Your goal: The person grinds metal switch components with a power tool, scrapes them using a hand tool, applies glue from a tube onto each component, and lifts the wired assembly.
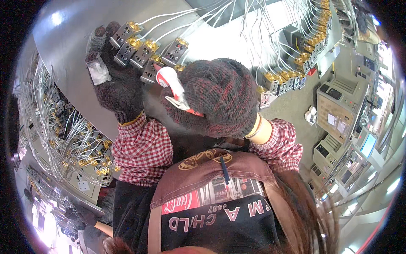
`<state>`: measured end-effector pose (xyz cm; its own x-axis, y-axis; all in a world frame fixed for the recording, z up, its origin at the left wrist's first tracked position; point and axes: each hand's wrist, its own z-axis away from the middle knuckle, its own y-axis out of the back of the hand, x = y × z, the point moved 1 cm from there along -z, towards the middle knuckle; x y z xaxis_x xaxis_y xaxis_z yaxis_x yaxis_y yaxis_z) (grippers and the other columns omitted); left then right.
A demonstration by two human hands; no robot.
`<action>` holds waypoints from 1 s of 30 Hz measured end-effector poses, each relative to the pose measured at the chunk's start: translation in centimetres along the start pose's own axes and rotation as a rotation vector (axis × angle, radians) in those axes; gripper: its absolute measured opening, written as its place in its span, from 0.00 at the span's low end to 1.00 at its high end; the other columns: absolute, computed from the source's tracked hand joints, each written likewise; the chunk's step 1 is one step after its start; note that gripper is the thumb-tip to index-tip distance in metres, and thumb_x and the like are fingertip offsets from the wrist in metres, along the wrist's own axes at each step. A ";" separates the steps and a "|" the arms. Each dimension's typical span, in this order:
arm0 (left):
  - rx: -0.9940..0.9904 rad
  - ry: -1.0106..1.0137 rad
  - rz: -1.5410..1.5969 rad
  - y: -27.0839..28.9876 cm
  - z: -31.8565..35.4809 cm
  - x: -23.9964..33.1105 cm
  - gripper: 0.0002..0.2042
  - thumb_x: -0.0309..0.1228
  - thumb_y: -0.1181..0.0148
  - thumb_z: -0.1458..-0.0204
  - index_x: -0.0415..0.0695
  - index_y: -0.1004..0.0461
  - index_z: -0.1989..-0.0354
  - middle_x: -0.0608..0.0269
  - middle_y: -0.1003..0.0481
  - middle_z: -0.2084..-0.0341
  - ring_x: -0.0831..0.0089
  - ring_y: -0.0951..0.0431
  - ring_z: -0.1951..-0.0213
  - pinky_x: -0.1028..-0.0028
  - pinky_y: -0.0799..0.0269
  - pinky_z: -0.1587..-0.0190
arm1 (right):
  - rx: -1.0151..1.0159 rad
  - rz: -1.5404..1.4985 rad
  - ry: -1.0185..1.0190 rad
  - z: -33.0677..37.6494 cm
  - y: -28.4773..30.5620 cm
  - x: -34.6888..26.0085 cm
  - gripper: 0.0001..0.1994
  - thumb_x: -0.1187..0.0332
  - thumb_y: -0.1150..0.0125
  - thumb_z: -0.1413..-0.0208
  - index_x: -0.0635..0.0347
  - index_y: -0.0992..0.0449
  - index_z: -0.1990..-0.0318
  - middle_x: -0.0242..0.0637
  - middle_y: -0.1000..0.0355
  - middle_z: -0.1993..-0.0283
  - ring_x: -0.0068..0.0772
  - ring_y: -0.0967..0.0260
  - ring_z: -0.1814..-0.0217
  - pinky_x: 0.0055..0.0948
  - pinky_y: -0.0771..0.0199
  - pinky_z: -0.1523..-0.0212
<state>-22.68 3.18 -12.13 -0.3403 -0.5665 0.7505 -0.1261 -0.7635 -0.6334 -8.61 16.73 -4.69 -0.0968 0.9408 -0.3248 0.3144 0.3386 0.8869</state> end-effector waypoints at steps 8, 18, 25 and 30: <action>-0.085 -0.073 0.045 0.4 0.7 -0.2 0.25 0.46 0.59 0.32 0.42 0.38 0.33 0.44 0.36 0.36 0.54 0.28 0.41 0.47 0.24 0.44 | 0.027 -0.032 -0.028 -0.7 1.4 0.3 0.23 0.49 0.25 0.57 0.50 0.21 0.58 0.33 0.24 0.55 0.38 0.27 0.54 0.40 0.29 0.55; -0.125 -0.196 -0.020 1.0 0.2 -1.3 0.28 0.50 0.54 0.34 0.43 0.38 0.33 0.48 0.35 0.36 0.58 0.28 0.41 0.56 0.24 0.43 | -0.013 -0.001 0.028 -1.9 -0.6 0.5 0.23 0.49 0.25 0.58 0.50 0.21 0.57 0.33 0.25 0.54 0.38 0.27 0.54 0.40 0.29 0.55; -0.090 -0.135 -0.027 -0.8 1.0 0.0 0.28 0.49 0.57 0.33 0.41 0.36 0.34 0.46 0.35 0.37 0.54 0.30 0.39 0.55 0.22 0.44 | 0.007 -0.008 0.019 -1.9 0.9 0.4 0.23 0.49 0.24 0.58 0.50 0.21 0.57 0.33 0.25 0.53 0.38 0.27 0.53 0.40 0.29 0.54; -0.030 -0.015 0.075 1.2 0.6 -0.3 0.28 0.50 0.59 0.33 0.42 0.38 0.33 0.46 0.37 0.35 0.49 0.29 0.40 0.53 0.21 0.47 | 0.000 -0.055 -0.004 -2.2 1.5 0.2 0.24 0.49 0.24 0.58 0.50 0.21 0.57 0.32 0.25 0.53 0.38 0.27 0.53 0.40 0.30 0.54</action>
<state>-22.15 2.24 -13.00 -0.3363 -0.6262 0.7034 -0.1285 -0.7094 -0.6930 -10.22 17.49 -2.73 -0.1100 0.9206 -0.3748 0.3086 0.3900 0.8675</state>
